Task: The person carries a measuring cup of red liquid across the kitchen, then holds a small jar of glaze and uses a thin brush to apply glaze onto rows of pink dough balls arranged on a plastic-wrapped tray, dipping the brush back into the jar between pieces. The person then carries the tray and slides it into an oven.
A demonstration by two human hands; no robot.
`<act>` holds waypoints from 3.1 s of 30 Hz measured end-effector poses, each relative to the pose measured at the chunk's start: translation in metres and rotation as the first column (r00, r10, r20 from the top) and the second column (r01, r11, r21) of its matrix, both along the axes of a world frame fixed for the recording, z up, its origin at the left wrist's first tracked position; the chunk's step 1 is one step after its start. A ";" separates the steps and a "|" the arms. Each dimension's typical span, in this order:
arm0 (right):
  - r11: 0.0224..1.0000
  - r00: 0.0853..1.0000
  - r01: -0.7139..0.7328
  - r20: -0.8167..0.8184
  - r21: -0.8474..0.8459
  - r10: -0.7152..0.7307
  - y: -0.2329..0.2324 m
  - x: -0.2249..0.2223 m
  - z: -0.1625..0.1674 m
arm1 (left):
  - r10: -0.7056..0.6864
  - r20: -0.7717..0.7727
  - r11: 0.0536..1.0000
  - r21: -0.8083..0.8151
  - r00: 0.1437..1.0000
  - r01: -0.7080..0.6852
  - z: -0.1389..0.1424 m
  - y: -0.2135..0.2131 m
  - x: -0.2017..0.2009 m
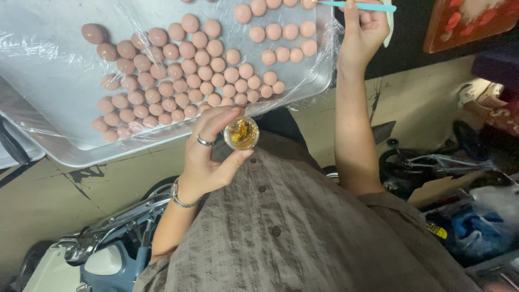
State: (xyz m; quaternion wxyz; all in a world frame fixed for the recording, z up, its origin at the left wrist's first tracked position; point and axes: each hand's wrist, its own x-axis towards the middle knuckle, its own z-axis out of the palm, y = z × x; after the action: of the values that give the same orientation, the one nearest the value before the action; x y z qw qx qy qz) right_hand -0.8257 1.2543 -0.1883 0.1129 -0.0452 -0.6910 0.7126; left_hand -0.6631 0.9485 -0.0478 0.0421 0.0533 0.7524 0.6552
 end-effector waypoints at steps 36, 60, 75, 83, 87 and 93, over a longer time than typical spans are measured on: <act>0.982 0.997 0.003 -0.076 0.189 0.011 -0.002 0.002 -0.006 | -0.003 0.012 1.000 0.011 1.000 0.003 -0.001 -0.001 0.002; 0.824 0.979 -0.181 0.015 0.537 0.205 0.002 0.035 -0.001 | -0.001 0.004 1.000 0.014 1.000 0.001 -0.003 -0.002 0.002; 0.710 0.958 -0.274 0.117 0.648 0.263 -0.008 0.028 -0.003 | 0.007 -0.003 1.000 0.008 1.000 -0.007 -0.002 -0.003 0.003; 0.838 0.972 -0.231 0.143 0.494 0.184 0.000 0.026 -0.007 | 0.003 0.002 1.000 0.009 1.000 -0.003 -0.002 -0.004 0.003; 0.789 0.964 -0.266 0.132 0.554 0.233 -0.002 0.026 -0.007 | 0.002 0.001 1.000 0.008 1.000 -0.002 -0.002 -0.003 0.003; 0.773 0.970 -0.243 0.122 0.586 0.212 -0.004 0.025 -0.004 | 0.008 0.007 1.000 0.009 1.000 -0.008 -0.002 -0.004 0.004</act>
State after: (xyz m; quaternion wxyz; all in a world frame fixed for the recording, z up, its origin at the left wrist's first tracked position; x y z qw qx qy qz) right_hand -0.8004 1.2500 -0.1922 0.0173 0.0590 -0.8827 0.4659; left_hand -0.6590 0.9448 -0.0495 0.0418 0.0481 0.7497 0.6587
